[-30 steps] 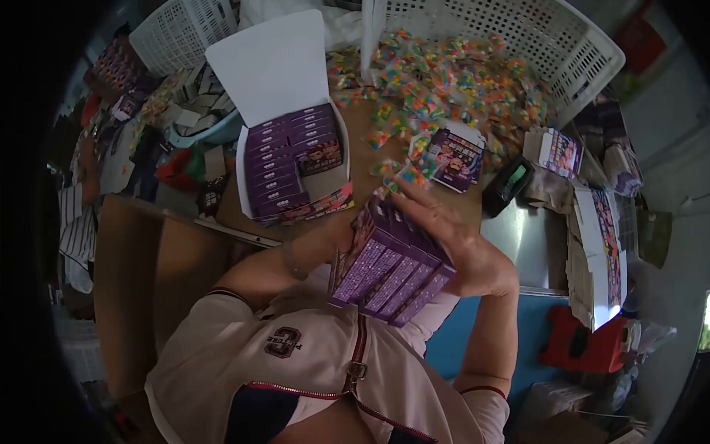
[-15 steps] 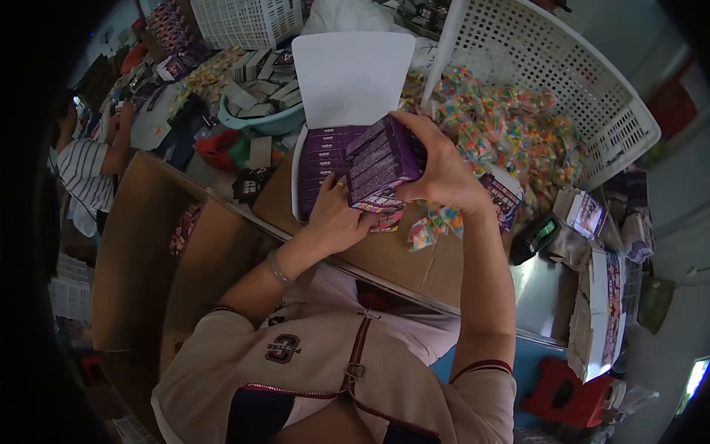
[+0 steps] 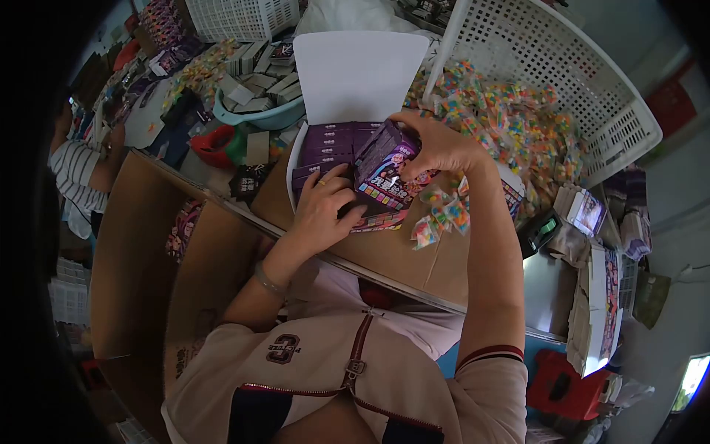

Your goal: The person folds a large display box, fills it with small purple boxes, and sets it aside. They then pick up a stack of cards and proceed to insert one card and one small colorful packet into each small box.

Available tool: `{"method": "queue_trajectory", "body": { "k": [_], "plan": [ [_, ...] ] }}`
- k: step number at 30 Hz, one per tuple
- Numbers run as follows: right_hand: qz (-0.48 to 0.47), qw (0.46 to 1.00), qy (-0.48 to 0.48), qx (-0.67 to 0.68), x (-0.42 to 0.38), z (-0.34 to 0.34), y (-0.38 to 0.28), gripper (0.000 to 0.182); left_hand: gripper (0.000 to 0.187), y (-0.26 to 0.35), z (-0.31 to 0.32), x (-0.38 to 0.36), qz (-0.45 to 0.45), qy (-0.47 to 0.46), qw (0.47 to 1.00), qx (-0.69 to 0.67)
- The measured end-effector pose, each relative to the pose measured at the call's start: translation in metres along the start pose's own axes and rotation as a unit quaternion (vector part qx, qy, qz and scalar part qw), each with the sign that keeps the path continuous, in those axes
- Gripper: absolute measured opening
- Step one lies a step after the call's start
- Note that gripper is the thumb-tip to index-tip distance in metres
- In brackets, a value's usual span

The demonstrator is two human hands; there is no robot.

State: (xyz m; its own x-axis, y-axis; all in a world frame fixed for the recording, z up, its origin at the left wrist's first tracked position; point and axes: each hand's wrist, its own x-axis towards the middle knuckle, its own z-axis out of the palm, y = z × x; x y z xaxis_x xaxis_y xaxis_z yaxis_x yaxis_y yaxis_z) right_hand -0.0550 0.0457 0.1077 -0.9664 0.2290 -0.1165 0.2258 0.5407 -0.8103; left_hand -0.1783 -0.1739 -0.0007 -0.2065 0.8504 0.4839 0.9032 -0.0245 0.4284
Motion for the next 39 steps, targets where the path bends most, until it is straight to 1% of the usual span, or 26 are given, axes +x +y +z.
{"method": "queue_trajectory", "body": {
  "k": [2, 4, 6, 9, 13, 15, 18, 19, 21, 23, 24, 25, 26, 27, 28, 29, 30, 31, 32, 33, 34, 35, 36, 37, 38, 39],
  "plan": [
    [0.008, 1.000, 0.010, -0.016, -0.002, 0.004, -0.009, 0.093, 0.023, -0.001, -0.001, -0.001, 0.011, -0.010, 1.000, -0.004],
    [-0.076, 0.980, 0.048, -0.175, 0.000, 0.011, -0.018, 0.090, 0.023, -0.001, -0.003, -0.001, 0.020, 0.005, 1.000, -0.004],
    [-0.067, 0.982, 0.057, -0.166, 0.004, 0.012, -0.011, 0.089, 0.023, -0.002, -0.005, -0.002, 0.023, -0.001, 1.000, -0.014],
    [-0.063, 0.993, 0.084, -0.047, 0.006, 0.019, 0.008, 0.089, 0.022, -0.005, -0.011, 0.001, 0.002, -0.024, 0.999, -0.023],
    [-0.069, 0.991, 0.103, -0.046, -0.010, 0.029, 0.007, 0.090, 0.022, -0.005, -0.009, 0.001, 0.005, -0.020, 1.000, -0.021],
    [-0.062, 0.983, 0.107, -0.137, -0.018, 0.028, 0.004, 0.089, 0.022, -0.006, -0.008, 0.002, 0.001, -0.017, 1.000, -0.014],
    [-0.061, 0.968, 0.090, -0.225, -0.013, 0.030, -0.004, 0.090, 0.022, -0.005, -0.008, 0.002, 0.011, -0.014, 1.000, -0.008],
    [-0.061, 0.968, 0.091, -0.224, -0.011, 0.032, -0.009, 0.090, 0.021, -0.003, -0.010, 0.002, 0.016, -0.011, 1.000, -0.007],
    [-0.006, 0.954, 0.015, -0.301, -0.006, 0.037, -0.025, 0.091, 0.021, -0.003, -0.010, 0.004, 0.023, -0.007, 1.000, -0.004],
    [0.016, 0.940, -0.006, -0.341, -0.001, 0.047, -0.036, 0.092, 0.026, -0.004, -0.009, 0.003, 0.026, -0.021, 0.999, 0.033],
    [0.040, 0.924, -0.024, -0.379, -0.001, 0.051, -0.039, 0.094, 0.026, -0.003, -0.009, 0.004, 0.026, -0.019, 0.999, 0.035],
    [0.039, 0.924, -0.024, -0.381, -0.004, 0.058, -0.034, 0.094, 0.033, -0.001, -0.008, 0.004, 0.009, -0.012, 1.000, 0.011],
    [-0.006, 0.922, -0.020, -0.388, -0.007, 0.066, -0.021, 0.092, 0.040, 0.001, -0.008, 0.004, -0.008, -0.004, 1.000, -0.015],
    [-0.051, 0.918, -0.017, -0.394, -0.011, 0.071, -0.008, 0.092, 0.040, 0.004, -0.014, 0.003, -0.008, -0.001, 1.000, -0.017],
    [-0.051, 0.916, -0.018, -0.397, -0.015, 0.072, 0.003, 0.092, 0.048, 0.009, -0.026, 0.001, 0.017, 0.008, 0.999, 0.031],
    [-0.050, 0.938, 0.008, -0.343, -0.021, 0.070, 0.015, 0.086, 0.056, 0.012, -0.037, -0.002, 0.040, 0.016, 0.996, 0.078],
    [-0.049, 0.956, 0.032, -0.286, -0.023, 0.069, 0.021, 0.082, 0.056, 0.010, -0.046, -0.008, 0.036, 0.017, 0.996, 0.078],
    [-0.050, 0.957, 0.028, -0.284, -0.024, 0.070, 0.019, 0.082, 0.060, 0.006, -0.055, -0.016, 0.006, -0.007, 0.990, 0.140],
    [-0.048, 0.961, 0.072, -0.263, -0.027, 0.069, 0.014, 0.079, 0.065, 0.000, -0.061, -0.022, -0.022, -0.032, 0.979, 0.202],
    [-0.044, 0.963, 0.116, -0.241, -0.029, 0.071, 0.011, 0.077, 0.067, -0.008, -0.059, -0.023, -0.032, -0.055, 0.975, 0.215],
    [-0.043, 0.937, 0.141, -0.317, -0.027, 0.081, 0.008, 0.068, 0.067, -0.010, -0.054, -0.021, -0.033, -0.060, 0.974, 0.217],
    [-0.044, 0.938, 0.141, -0.314, -0.023, 0.095, 0.011, 0.068, 0.067, -0.010, -0.048, -0.017, -0.002, -0.076, 0.975, 0.207],
    [-0.021, 0.911, 0.122, -0.394, -0.017, 0.110, 0.020, 0.068, 0.066, -0.011, -0.043, -0.011, 0.029, -0.092, 0.975, 0.198],
    [0.002, 0.875, 0.101, -0.473, -0.014, 0.118, 0.026, 0.069, 0.066, -0.011, -0.041, -0.005, 0.029, -0.099, 0.976, 0.190],
    [-0.001, 0.875, 0.102, -0.473, -0.014, 0.119, 0.026, 0.069, 0.066, -0.010, -0.040, 0.000, 0.028, -0.097, 0.976, 0.193],
    [-0.005, 0.879, 0.102, -0.465, -0.014, 0.118, 0.026, 0.069, 0.067, -0.008, -0.041, 0.005, 0.017, -0.135, 0.971, 0.195]
  ]
}}
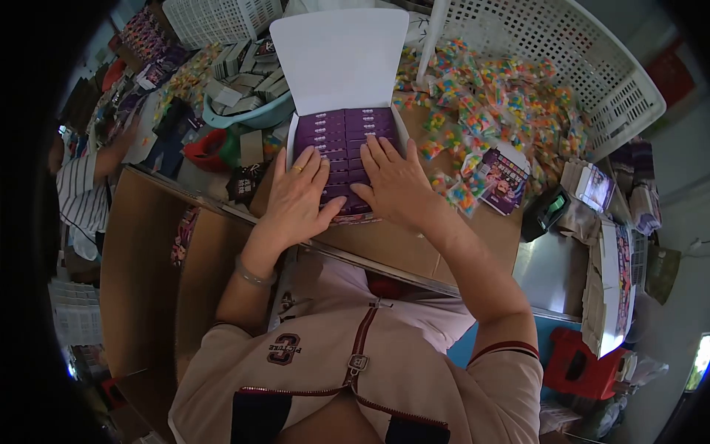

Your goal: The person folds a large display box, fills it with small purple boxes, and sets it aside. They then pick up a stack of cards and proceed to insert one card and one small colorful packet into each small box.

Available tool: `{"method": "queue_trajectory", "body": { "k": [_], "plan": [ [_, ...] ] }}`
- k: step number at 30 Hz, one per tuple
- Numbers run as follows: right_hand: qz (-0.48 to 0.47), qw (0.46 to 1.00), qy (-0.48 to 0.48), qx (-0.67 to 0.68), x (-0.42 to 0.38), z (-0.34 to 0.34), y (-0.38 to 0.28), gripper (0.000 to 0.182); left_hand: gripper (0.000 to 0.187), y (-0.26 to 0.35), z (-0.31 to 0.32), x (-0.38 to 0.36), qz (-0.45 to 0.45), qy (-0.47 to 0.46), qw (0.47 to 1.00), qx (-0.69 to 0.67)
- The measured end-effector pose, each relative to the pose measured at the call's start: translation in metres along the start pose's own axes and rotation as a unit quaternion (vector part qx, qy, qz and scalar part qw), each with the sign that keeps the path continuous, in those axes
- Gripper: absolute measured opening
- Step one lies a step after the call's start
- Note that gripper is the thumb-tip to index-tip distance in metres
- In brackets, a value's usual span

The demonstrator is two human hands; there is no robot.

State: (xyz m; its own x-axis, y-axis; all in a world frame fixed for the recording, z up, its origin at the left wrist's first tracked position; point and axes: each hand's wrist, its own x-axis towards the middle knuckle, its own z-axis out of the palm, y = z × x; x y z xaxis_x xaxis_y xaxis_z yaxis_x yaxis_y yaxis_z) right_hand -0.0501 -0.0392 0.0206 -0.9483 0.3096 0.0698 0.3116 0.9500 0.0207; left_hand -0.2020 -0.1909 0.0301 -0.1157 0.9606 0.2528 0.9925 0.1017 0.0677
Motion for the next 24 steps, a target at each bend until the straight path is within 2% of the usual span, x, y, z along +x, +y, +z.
{"method": "queue_trajectory", "body": {
  "k": [1, 2, 4, 5, 6, 7, 8, 9, 11, 12, 13, 14, 15, 16, 17, 18, 19, 20, 21, 22, 23, 24],
  "plan": [
    [-0.001, 1.000, 0.004, 0.008, 0.001, -0.003, 0.002, 0.068, 0.068, -0.001, -0.004, 0.005, -0.002, -0.037, 0.999, 0.003],
    [-0.001, 1.000, 0.011, 0.005, -0.002, -0.006, 0.004, 0.068, 0.068, -0.003, -0.005, 0.002, 0.000, -0.031, 0.999, 0.008],
    [-0.001, 0.990, 0.101, 0.101, -0.010, -0.012, 0.014, 0.068, 0.069, -0.013, 0.002, -0.012, 0.010, 0.023, 0.997, -0.069],
    [-0.005, 0.990, 0.104, 0.097, -0.010, -0.011, 0.027, 0.068, 0.070, -0.021, 0.009, -0.019, -0.027, 0.115, 0.982, -0.147],
    [0.058, 0.956, 0.219, 0.187, -0.012, -0.004, 0.038, 0.067, 0.071, -0.029, 0.018, -0.028, -0.065, 0.198, 0.952, -0.225],
    [0.124, 0.897, 0.323, 0.275, -0.017, 0.007, 0.041, 0.067, 0.072, -0.034, 0.027, -0.034, -0.109, 0.257, 0.889, -0.363],
    [0.128, 0.897, 0.316, 0.281, -0.019, 0.020, 0.033, 0.067, 0.072, -0.035, 0.033, -0.039, -0.114, 0.248, 0.891, -0.363],
    [0.138, 0.862, 0.267, 0.409, -0.016, 0.033, 0.023, 0.066, 0.070, -0.036, 0.035, -0.038, -0.097, 0.223, 0.909, -0.338],
    [0.145, 0.743, 0.158, 0.634, -0.011, 0.046, 0.012, 0.065, 0.067, -0.036, 0.039, -0.030, -0.061, 0.179, 0.939, -0.287],
    [0.132, 0.801, 0.137, 0.568, -0.013, 0.039, 0.020, 0.067, 0.065, -0.037, 0.041, -0.023, -0.040, 0.156, 0.952, -0.261],
    [0.134, 0.800, 0.137, 0.568, -0.014, 0.034, 0.023, 0.067, 0.064, -0.036, 0.043, -0.019, -0.022, 0.133, 0.962, -0.236],
    [0.128, 0.902, 0.126, 0.391, -0.015, 0.028, 0.023, 0.068, 0.063, -0.036, 0.045, -0.018, -0.006, 0.108, 0.972, -0.209],
    [0.115, 0.967, 0.111, 0.199, -0.014, 0.023, 0.022, 0.068, 0.063, -0.035, 0.039, -0.018, -0.006, 0.105, 0.973, -0.207],
    [0.113, 0.967, 0.114, 0.199, -0.012, 0.020, 0.021, 0.068, 0.062, -0.033, 0.027, -0.015, -0.001, 0.068, 0.987, -0.146],
    [0.071, 0.981, 0.111, 0.140, -0.010, 0.016, 0.020, 0.069, 0.061, -0.034, 0.018, -0.010, 0.004, 0.036, 0.996, -0.083],
    [0.032, 0.991, 0.109, 0.077, -0.009, 0.010, 0.021, 0.071, 0.061, -0.046, 0.021, -0.006, 0.007, 0.046, 0.996, -0.078],
    [0.010, 0.989, 0.132, 0.068, -0.008, 0.013, 0.024, 0.059, 0.061, -0.067, 0.031, -0.005, 0.012, 0.032, 0.991, -0.128],
    [0.009, 0.988, 0.142, 0.060, -0.001, 0.014, 0.033, 0.059, 0.061, -0.081, 0.041, 0.001, 0.017, 0.017, 0.984, -0.178],
    [0.008, 0.977, 0.111, 0.183, 0.004, 0.014, 0.045, 0.054, 0.061, -0.085, 0.049, 0.012, 0.023, 0.027, 0.984, -0.175],
    [0.004, 0.950, 0.075, 0.303, 0.010, 0.020, 0.060, 0.051, 0.065, -0.087, 0.058, 0.022, -0.009, 0.111, 0.956, -0.270],
    [-0.086, 0.941, 0.214, 0.249, 0.023, 0.057, 0.084, 0.055, 0.072, -0.087, 0.065, 0.031, -0.042, 0.191, 0.912, -0.362],
    [-0.090, 0.941, 0.216, 0.244, 0.028, 0.044, 0.084, 0.055, 0.082, -0.086, 0.067, 0.038, -0.073, 0.266, 0.851, -0.447]
  ]
}}
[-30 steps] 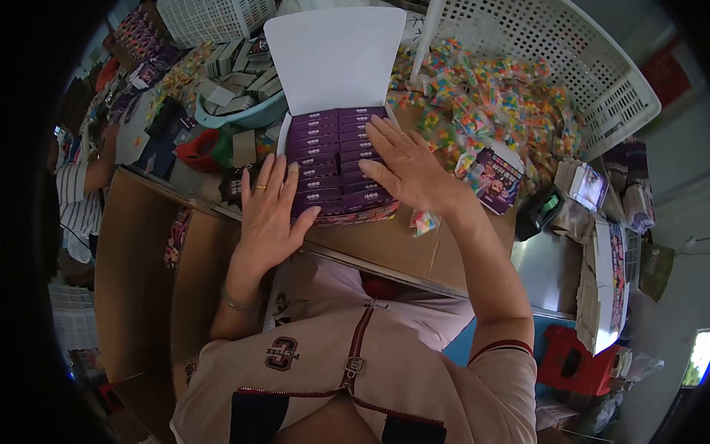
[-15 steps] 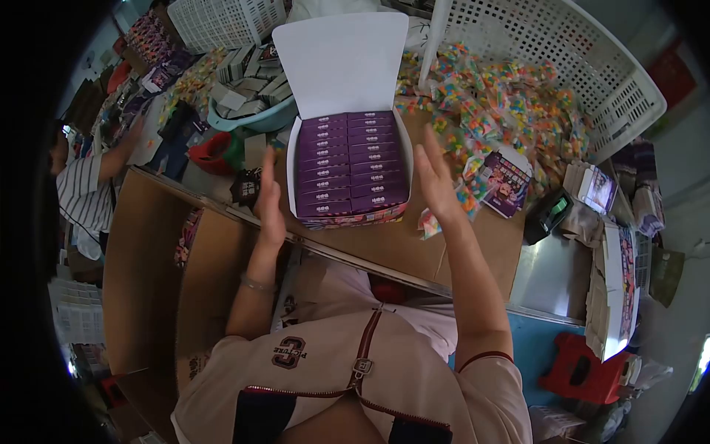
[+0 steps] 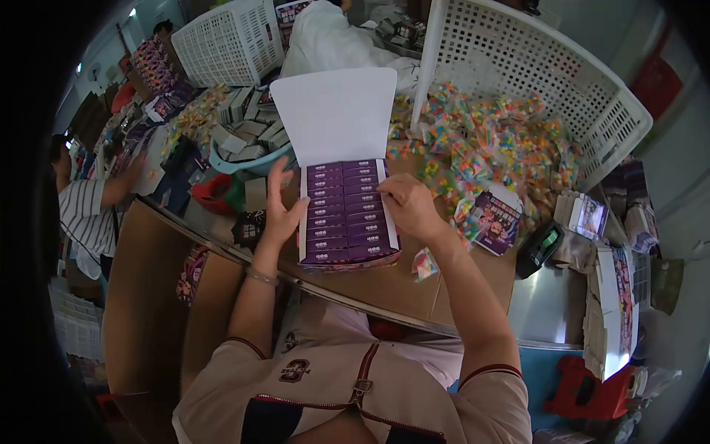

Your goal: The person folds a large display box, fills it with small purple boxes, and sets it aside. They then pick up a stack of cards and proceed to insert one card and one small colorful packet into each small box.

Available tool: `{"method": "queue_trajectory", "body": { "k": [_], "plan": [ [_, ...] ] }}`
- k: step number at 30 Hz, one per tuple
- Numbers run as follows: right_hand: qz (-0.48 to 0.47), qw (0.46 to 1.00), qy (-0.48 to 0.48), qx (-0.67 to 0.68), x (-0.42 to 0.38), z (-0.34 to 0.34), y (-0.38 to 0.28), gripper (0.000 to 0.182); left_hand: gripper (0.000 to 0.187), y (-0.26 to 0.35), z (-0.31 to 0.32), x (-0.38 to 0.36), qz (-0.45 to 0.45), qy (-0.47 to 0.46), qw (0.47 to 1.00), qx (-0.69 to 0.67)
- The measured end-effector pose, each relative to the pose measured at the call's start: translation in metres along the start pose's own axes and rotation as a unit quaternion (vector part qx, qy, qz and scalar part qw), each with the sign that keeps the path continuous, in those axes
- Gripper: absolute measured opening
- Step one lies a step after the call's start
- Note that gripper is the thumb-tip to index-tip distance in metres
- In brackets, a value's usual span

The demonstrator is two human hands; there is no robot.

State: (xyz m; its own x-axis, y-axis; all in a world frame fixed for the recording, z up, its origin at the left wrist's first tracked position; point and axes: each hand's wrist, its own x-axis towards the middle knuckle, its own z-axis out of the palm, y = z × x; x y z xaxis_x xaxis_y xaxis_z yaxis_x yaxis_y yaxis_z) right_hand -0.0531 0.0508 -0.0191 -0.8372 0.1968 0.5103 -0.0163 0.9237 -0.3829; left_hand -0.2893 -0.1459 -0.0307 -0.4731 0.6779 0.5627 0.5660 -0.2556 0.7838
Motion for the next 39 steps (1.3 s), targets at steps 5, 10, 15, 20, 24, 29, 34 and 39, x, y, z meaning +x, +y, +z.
{"method": "queue_trajectory", "body": {
  "k": [5, 10, 15, 20, 24, 29, 34, 39],
  "plan": [
    [0.229, 0.888, 0.033, 0.398, 0.021, 0.006, 0.024, 0.102, 0.093, -0.025, 0.012, 0.025, -0.149, -0.115, 0.911, -0.366],
    [0.165, 0.853, -0.079, 0.488, 0.039, -0.002, 0.020, 0.090, 0.035, -0.046, 0.017, 0.028, -0.125, -0.027, 0.968, -0.217],
    [0.054, 0.996, -0.032, 0.065, 0.022, -0.017, -0.031, 0.030, 0.019, -0.032, 0.011, 0.016, 0.118, 0.055, 0.992, -0.004],
    [-0.011, 0.980, -0.191, -0.048, -0.023, -0.045, -0.075, 0.050, 0.038, 0.039, -0.027, -0.039, 0.118, -0.153, 0.981, 0.030],
    [0.099, 0.963, -0.207, 0.142, -0.034, -0.060, -0.110, 0.061, 0.048, 0.060, -0.028, -0.069, 0.074, -0.194, 0.978, 0.000],
    [0.072, 0.990, -0.112, 0.036, -0.054, -0.023, -0.087, 0.060, 0.058, 0.077, -0.003, -0.077, 0.114, -0.150, 0.954, 0.232],
    [0.061, 0.986, -0.098, 0.124, -0.046, -0.036, -0.094, 0.059, 0.053, 0.088, -0.019, -0.065, 0.063, -0.189, 0.971, 0.132],
    [0.020, 0.998, -0.031, 0.041, -0.054, -0.012, -0.084, 0.056, 0.041, 0.075, -0.002, -0.078, 0.159, -0.113, 0.955, 0.224]
  ]
}}
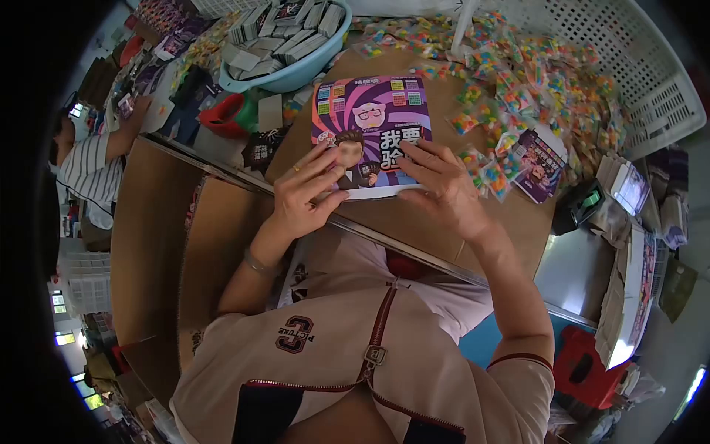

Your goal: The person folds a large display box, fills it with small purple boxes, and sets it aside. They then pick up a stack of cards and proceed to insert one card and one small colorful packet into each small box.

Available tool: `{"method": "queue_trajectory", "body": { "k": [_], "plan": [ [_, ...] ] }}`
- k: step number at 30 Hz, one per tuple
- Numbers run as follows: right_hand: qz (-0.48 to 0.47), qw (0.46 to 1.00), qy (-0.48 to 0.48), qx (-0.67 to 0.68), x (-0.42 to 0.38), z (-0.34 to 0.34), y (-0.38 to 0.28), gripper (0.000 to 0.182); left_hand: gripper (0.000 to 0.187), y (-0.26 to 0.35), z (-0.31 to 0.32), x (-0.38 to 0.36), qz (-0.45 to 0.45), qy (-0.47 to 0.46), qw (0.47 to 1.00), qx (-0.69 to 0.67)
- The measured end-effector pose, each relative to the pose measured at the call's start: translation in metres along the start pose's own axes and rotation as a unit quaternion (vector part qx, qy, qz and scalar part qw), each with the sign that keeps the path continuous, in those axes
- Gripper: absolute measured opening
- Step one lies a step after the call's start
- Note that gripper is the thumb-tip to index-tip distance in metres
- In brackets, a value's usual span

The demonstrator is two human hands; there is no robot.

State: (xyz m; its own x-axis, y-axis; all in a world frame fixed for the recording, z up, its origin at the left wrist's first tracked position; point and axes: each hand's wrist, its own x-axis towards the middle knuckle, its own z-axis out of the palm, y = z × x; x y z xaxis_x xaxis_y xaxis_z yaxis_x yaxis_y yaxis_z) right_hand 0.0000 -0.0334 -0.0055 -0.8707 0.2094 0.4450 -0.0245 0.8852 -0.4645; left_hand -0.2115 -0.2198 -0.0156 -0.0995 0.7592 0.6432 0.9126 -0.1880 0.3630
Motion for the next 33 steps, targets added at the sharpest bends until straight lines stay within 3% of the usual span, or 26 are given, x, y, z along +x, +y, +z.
{"method": "queue_trajectory", "body": {
  "k": [4, 7, 16, 22, 24, 33],
  "plan": [
    [0.008, 0.999, 0.034, -0.028, 0.003, 0.005, 0.001, 0.050, 0.036, -0.005, 0.011, -0.001, 0.056, 0.053, 0.996, 0.041],
    [0.009, 0.996, 0.062, 0.060, 0.008, 0.004, 0.008, 0.042, 0.037, -0.014, 0.016, -0.001, 0.088, 0.070, 0.991, 0.068],
    [0.019, 0.994, 0.107, 0.023, 0.005, 0.011, 0.003, 0.037, 0.033, -0.006, 0.012, -0.003, 0.070, 0.077, 0.993, 0.054],
    [-0.004, 0.997, 0.078, 0.028, 0.008, 0.008, 0.004, 0.034, 0.036, -0.008, 0.011, -0.011, 0.066, 0.080, 0.995, 0.004],
    [0.009, 0.992, 0.121, 0.016, 0.001, 0.015, -0.002, 0.033, 0.037, -0.010, 0.011, -0.013, 0.075, 0.076, 0.994, -0.008],
    [0.023, 0.997, 0.066, 0.013, -0.004, -0.001, -0.010, 0.036, 0.036, -0.014, 0.015, -0.014, 0.077, 0.087, 0.993, -0.007]
  ]
}}
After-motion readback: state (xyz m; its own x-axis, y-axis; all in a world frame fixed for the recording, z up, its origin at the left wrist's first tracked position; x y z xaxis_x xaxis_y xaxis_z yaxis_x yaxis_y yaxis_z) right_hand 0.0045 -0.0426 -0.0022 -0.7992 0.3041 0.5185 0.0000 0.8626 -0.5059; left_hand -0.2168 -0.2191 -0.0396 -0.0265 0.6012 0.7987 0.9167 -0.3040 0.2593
